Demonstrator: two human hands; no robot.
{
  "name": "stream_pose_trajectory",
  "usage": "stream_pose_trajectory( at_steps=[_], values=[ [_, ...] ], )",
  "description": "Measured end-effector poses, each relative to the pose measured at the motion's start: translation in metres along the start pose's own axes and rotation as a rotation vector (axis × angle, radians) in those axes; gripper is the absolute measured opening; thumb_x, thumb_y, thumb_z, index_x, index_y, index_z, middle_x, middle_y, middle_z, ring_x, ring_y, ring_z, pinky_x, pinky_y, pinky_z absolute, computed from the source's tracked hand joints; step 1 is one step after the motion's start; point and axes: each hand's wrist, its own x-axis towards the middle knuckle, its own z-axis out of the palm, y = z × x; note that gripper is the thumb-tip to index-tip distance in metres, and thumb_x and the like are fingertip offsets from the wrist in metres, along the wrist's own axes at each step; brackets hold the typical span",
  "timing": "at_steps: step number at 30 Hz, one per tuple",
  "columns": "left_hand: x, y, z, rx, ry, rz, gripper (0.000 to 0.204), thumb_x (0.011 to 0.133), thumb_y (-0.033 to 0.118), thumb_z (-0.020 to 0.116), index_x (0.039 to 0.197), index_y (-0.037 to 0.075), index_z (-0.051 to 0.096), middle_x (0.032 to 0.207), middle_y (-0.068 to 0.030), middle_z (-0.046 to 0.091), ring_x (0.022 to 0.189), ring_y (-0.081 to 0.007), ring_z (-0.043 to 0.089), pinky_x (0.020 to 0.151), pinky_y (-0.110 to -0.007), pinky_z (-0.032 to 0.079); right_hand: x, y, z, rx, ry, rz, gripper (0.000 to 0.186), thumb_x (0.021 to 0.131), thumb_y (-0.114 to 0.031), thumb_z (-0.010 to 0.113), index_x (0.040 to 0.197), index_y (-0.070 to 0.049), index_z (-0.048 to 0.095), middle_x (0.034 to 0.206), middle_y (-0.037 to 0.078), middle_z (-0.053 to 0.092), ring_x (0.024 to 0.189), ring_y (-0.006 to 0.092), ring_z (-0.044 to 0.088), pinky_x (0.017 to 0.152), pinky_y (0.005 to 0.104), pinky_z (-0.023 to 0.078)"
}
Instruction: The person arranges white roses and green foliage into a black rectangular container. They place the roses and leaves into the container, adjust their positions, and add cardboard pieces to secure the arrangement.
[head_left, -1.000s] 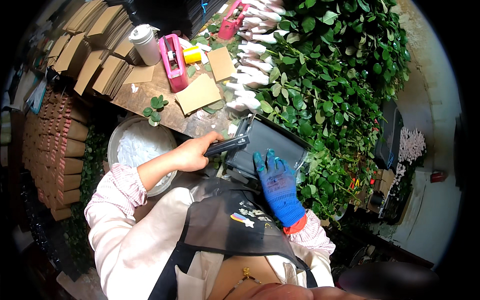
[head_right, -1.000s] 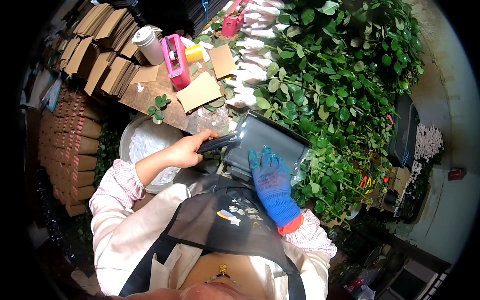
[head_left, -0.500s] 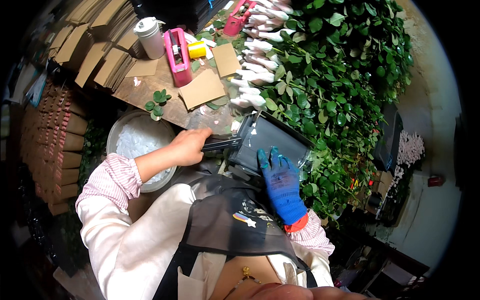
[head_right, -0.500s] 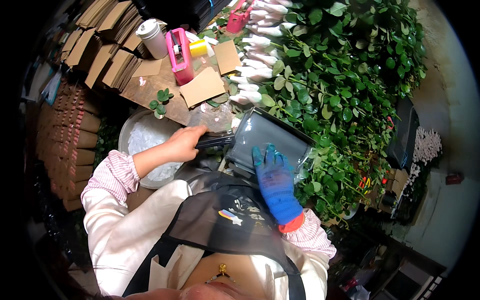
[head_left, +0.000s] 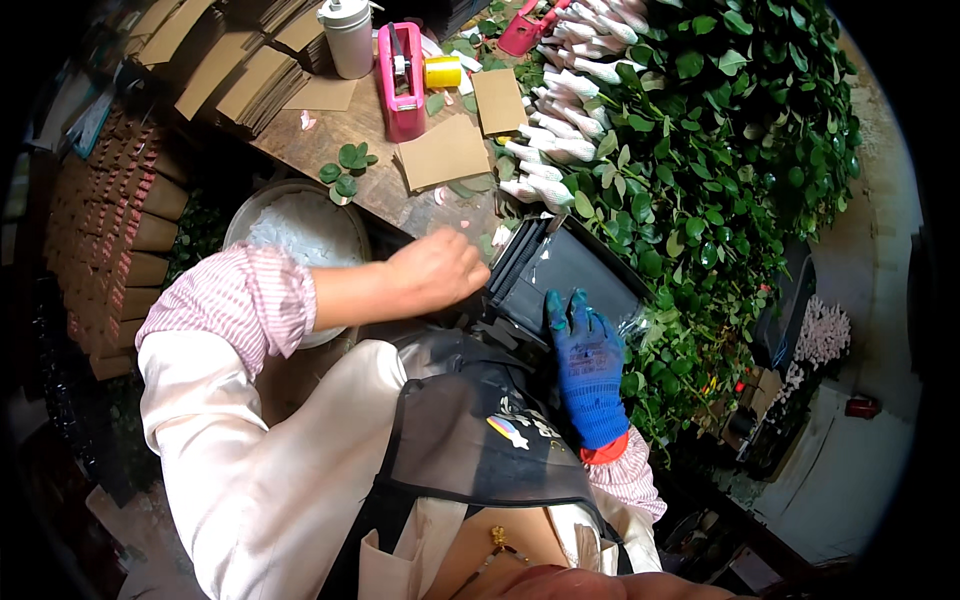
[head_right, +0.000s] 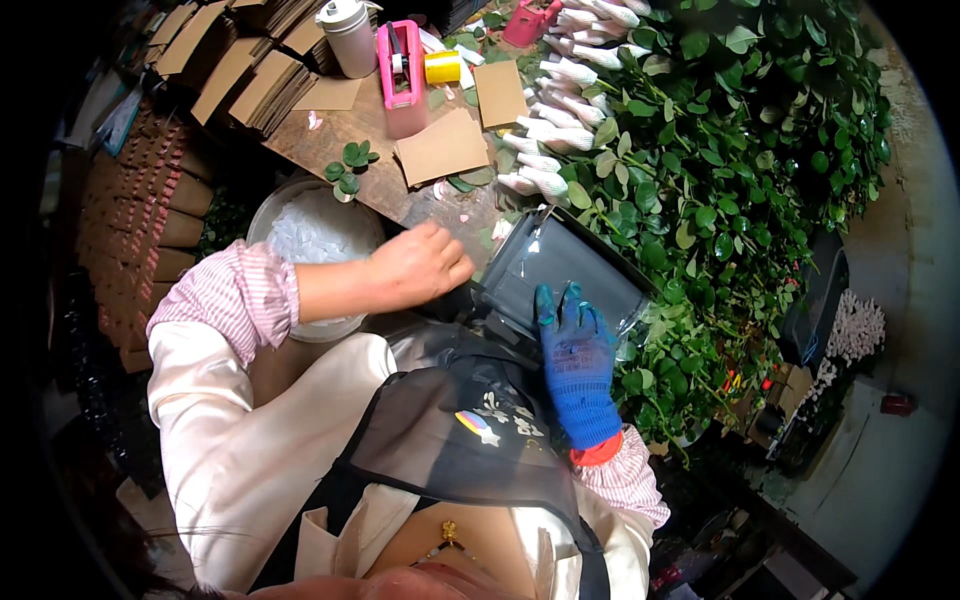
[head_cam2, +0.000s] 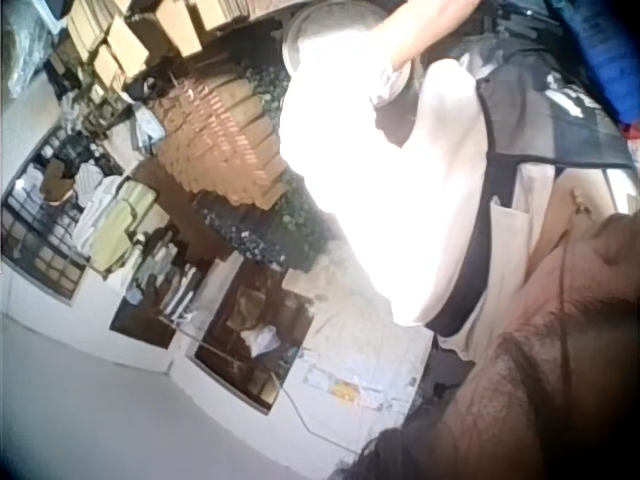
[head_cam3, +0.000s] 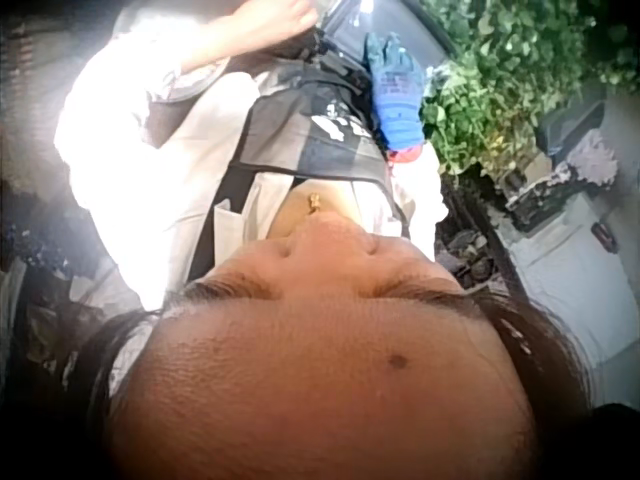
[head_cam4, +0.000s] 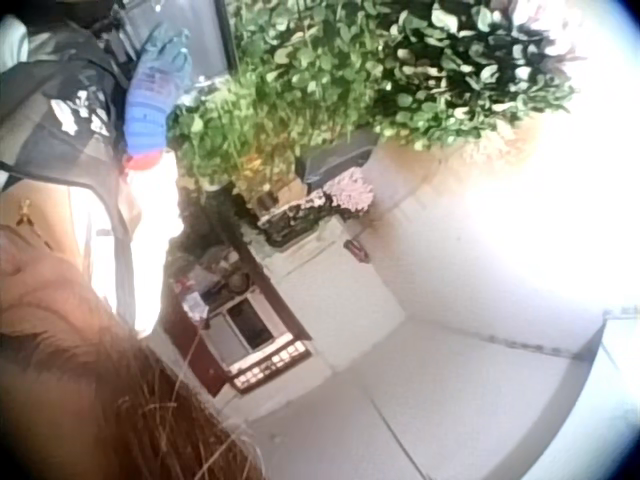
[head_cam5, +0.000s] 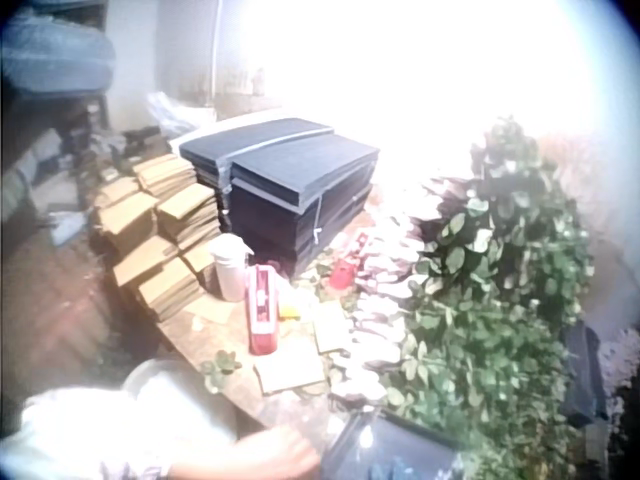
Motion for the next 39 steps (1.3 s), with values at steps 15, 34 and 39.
stream_pose_trajectory(
  at_steps=[15, 34, 39],
  values=[
    [0.047, -0.082, 0.059, 0.091, 0.262, -0.154, 0.022, 0.085, 0.015, 0.058, 0.105, 0.008, 0.06, 0.094, -0.0073, 0.058, 0.097, -0.0251, 0.06, 0.114, -0.047, 0.041, 0.0, 0.003, 0.001, 0.035, 0.037, -0.019, 0.064, 0.09, -0.008, 0.054, 0.153, -0.014, 0.041, 0.145, 0.026, 0.052, 0.118, 0.0354, 0.062, 0.105, 0.0438, 0.048],
    [0.012, -0.029, 0.002, -0.226, 0.178, -0.604, 0.065, 0.063, 0.0, 0.077, 0.124, 0.002, 0.054, 0.115, -0.0215, 0.056, 0.115, -0.0445, 0.051, 0.114, -0.056, 0.032, -0.028, 0.015, 0.001, 0.835, 0.529, 0.096, 0.065, 0.089, -0.032, 0.073, 0.146, -0.008, 0.051, 0.148, 0.015, 0.052, 0.125, 0.0364, 0.056, 0.106, 0.0473, 0.045],
    [0.04, 0.048, -0.032, -1.16, 0.301, -0.241, 0.092, 0.087, 0.057, 0.069, 0.148, 0.0, 0.03, 0.155, -0.0243, 0.031, 0.143, -0.0434, 0.032, 0.114, -0.056, 0.027, -0.002, -0.024, -0.003, 1.172, 0.534, -0.163, 0.118, 0.08, -0.058, 0.077, 0.162, -0.003, 0.012, 0.16, 0.026, 0.03, 0.138, 0.0423, 0.044, 0.115, 0.0479, 0.038]
  ],
)
